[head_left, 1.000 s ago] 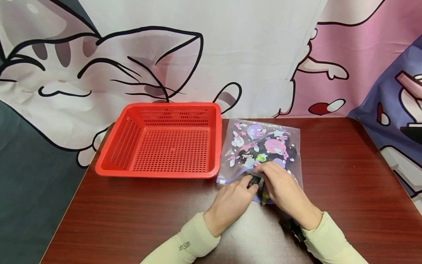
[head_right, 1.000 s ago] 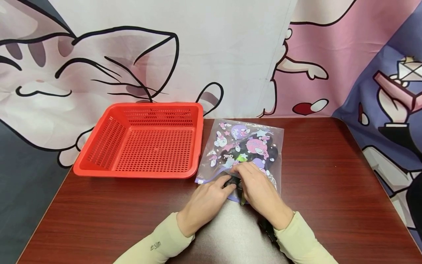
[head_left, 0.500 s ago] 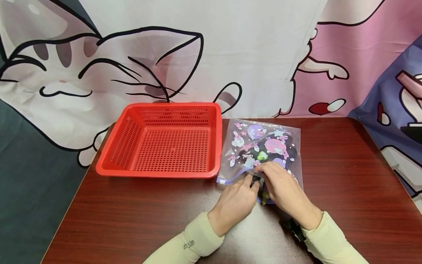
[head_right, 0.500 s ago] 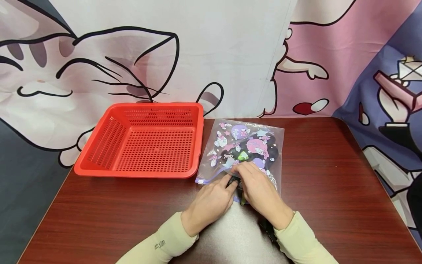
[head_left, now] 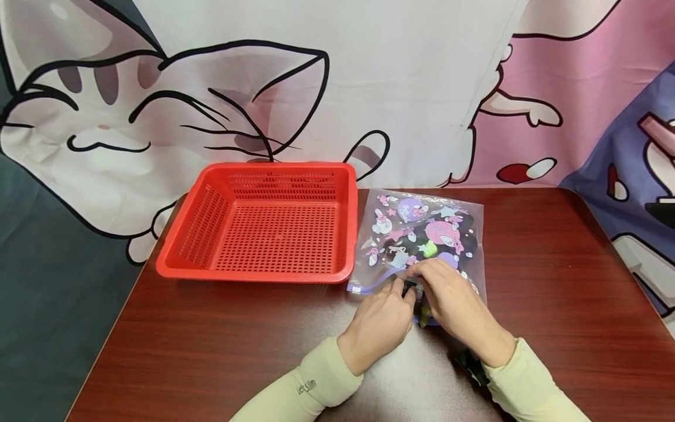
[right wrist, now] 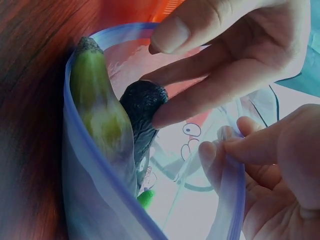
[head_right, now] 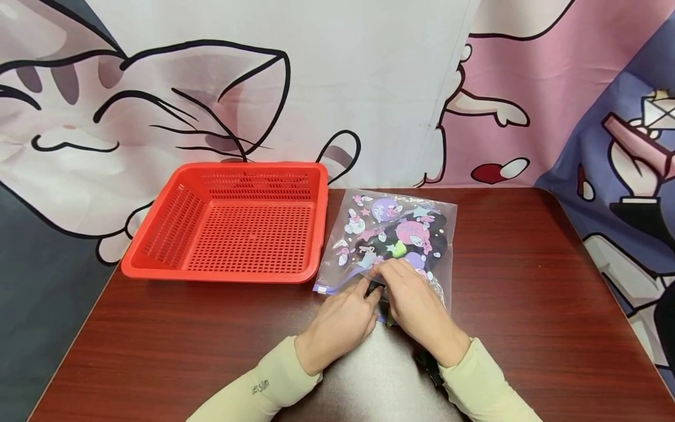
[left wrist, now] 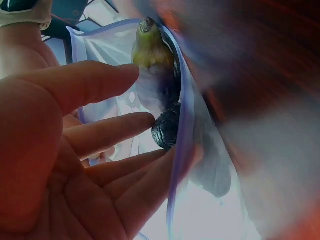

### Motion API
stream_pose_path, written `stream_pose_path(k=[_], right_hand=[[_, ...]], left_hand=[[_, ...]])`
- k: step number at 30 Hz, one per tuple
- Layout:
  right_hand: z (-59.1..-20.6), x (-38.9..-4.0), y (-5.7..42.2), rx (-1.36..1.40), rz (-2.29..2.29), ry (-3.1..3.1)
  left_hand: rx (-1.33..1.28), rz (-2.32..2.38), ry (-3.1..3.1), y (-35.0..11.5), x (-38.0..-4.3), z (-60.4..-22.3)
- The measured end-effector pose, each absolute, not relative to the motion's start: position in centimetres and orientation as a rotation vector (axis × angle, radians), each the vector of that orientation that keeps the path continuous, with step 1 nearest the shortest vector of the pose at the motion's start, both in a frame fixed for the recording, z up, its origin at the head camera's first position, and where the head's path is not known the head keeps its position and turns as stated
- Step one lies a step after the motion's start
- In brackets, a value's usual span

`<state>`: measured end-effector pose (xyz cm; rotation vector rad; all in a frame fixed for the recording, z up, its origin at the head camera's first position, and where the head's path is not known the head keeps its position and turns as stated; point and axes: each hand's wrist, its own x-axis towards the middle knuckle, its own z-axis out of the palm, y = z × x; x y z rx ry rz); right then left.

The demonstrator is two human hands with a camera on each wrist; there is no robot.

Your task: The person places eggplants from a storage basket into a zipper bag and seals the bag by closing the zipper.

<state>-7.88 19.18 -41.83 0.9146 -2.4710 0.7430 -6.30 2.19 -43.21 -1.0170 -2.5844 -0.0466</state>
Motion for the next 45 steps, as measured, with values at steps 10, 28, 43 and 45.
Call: stream_pose_path(k=[10, 28, 43, 45], right_hand=[[-41.7, -7.5, 19.8, 0.925, 0.721, -2.545], [-42.4, -5.7, 23.6, 1.002, 0.544, -2.682], [-42.6, -4.9, 26.2, 1.059, 0.427, -2.680], [-42.0, -5.0, 26.5, 1.029, 0.432, -2.669]], left_hand=[[-1.077, -0.118, -2.554, 0.3, -5.6, -42.9], [-0.690, -0.067, -2.675, -4.7, -5.7, -43.6], [-0.551, 0.040, -2.713, -3.9, -6.4, -43.8], [-0.564, 0.010, -2.718, -4.1, -6.3, -43.4]])
